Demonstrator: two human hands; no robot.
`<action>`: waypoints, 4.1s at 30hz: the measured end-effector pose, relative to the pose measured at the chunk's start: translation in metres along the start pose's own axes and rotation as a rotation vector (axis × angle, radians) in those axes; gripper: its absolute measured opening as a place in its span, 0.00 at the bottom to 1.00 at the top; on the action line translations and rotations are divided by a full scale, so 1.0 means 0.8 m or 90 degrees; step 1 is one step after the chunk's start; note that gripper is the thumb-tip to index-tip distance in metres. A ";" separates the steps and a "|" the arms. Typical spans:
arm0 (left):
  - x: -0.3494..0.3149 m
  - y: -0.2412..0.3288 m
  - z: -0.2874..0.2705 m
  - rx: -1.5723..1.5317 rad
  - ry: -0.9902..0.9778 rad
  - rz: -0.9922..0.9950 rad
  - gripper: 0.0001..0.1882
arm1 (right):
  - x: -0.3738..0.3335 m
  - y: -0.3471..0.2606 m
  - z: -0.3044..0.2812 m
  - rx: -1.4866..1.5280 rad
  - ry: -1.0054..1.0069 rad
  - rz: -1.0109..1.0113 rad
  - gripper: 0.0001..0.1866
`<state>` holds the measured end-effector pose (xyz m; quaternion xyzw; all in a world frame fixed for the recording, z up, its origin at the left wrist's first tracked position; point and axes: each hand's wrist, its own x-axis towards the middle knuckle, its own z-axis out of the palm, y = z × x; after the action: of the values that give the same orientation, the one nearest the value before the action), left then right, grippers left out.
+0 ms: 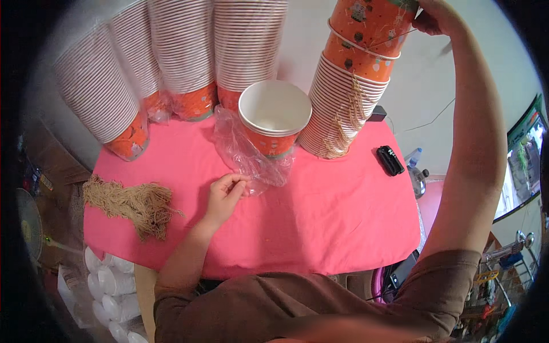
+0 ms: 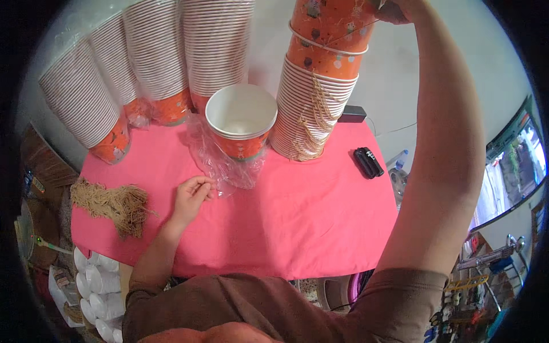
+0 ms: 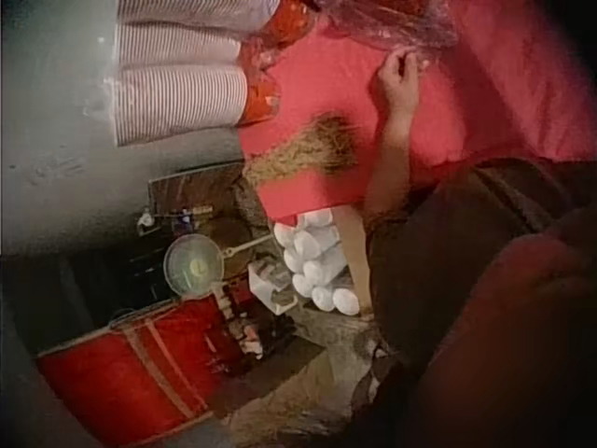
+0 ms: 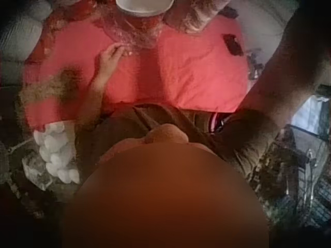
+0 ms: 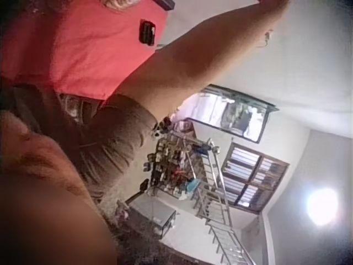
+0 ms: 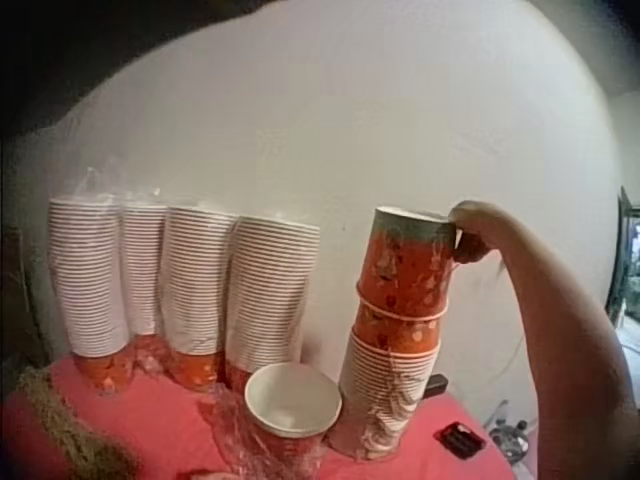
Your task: Attaching thin brown strings to paper cups for packaging or hanging.
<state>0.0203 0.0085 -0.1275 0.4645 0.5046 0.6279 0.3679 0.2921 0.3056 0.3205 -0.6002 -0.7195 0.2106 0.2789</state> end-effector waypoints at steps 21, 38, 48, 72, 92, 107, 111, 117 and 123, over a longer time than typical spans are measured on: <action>0.005 0.000 0.000 0.030 -0.003 -0.001 0.05 | 0.087 0.080 0.012 0.193 -0.819 -0.443 0.12; -0.002 0.005 -0.006 0.034 -0.006 0.012 0.06 | 0.008 0.061 0.048 0.006 -0.015 -0.001 0.17; -0.003 0.015 -0.006 0.049 -0.018 0.014 0.06 | 0.034 0.077 0.034 -0.040 -0.013 0.003 0.21; -0.005 0.011 -0.003 0.011 -0.010 0.027 0.06 | -0.097 0.259 0.159 -0.268 -0.052 0.092 0.39; 0.013 -0.007 -0.014 0.163 0.056 0.151 0.09 | -0.195 0.091 0.385 -0.275 -0.175 -0.633 0.07; 0.157 -0.024 0.081 0.045 0.224 0.342 0.69 | -0.199 0.091 0.404 -0.085 -0.205 -0.596 0.09; 0.156 -0.015 0.095 -0.046 0.193 0.329 0.68 | -0.197 0.111 0.408 -0.029 -0.107 -0.600 0.08; 0.167 -0.008 0.086 0.069 0.224 0.327 0.61 | -0.214 0.085 0.384 -0.017 0.078 -0.722 0.05; 0.133 0.043 0.071 0.225 0.217 0.410 0.58 | -0.270 0.073 0.296 0.068 0.219 -0.798 0.05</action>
<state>0.0433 0.1169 -0.0681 0.5441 0.4872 0.6827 -0.0218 0.2076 0.1124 0.0723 -0.0771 -0.8669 -0.0560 0.4894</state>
